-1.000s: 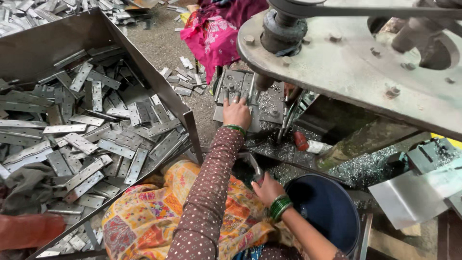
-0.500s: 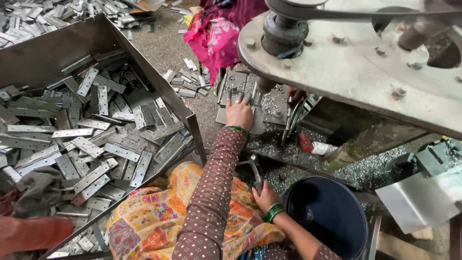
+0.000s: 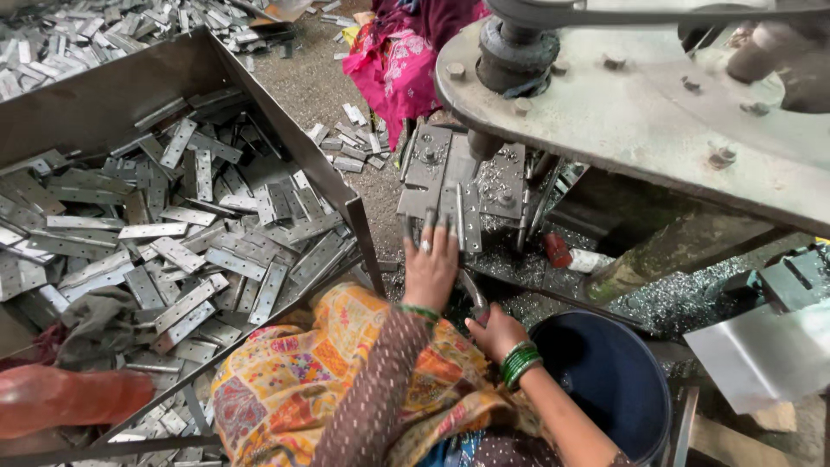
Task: The person takes metal plates from a metal bin, places each plate into a machine fixture by hand, and pulls a machine lever to punch holes into them.
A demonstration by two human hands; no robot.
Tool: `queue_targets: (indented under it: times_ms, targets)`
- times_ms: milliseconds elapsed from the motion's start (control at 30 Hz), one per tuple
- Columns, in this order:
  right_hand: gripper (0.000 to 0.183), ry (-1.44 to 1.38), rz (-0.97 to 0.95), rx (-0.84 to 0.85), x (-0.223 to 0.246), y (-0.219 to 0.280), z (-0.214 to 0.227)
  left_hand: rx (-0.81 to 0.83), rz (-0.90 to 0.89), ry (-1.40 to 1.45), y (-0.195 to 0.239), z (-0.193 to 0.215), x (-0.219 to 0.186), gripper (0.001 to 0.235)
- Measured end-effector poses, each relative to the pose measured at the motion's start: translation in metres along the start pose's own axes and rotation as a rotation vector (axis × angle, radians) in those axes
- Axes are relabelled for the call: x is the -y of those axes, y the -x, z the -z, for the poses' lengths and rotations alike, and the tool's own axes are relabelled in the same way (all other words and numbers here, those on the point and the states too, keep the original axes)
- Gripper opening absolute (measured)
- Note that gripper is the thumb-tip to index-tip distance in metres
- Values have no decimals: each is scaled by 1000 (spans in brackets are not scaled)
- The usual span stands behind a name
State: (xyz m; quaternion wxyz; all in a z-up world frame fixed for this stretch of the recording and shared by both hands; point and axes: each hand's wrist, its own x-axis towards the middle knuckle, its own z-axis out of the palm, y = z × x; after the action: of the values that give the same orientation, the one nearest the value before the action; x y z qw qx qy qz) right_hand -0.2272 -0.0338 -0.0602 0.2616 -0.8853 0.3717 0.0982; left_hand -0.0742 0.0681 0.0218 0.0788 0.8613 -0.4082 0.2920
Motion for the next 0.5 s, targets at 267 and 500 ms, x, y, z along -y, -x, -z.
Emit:
queue_targets:
  times_ms: [267, 500]
  targets:
    - [51, -133, 60, 5, -6, 1, -3, -175, -91, 514, -45, 4, 34, 12]
    - [51, -95, 27, -14, -5, 4, -3, 28, -1, 267, -88, -49, 17, 16]
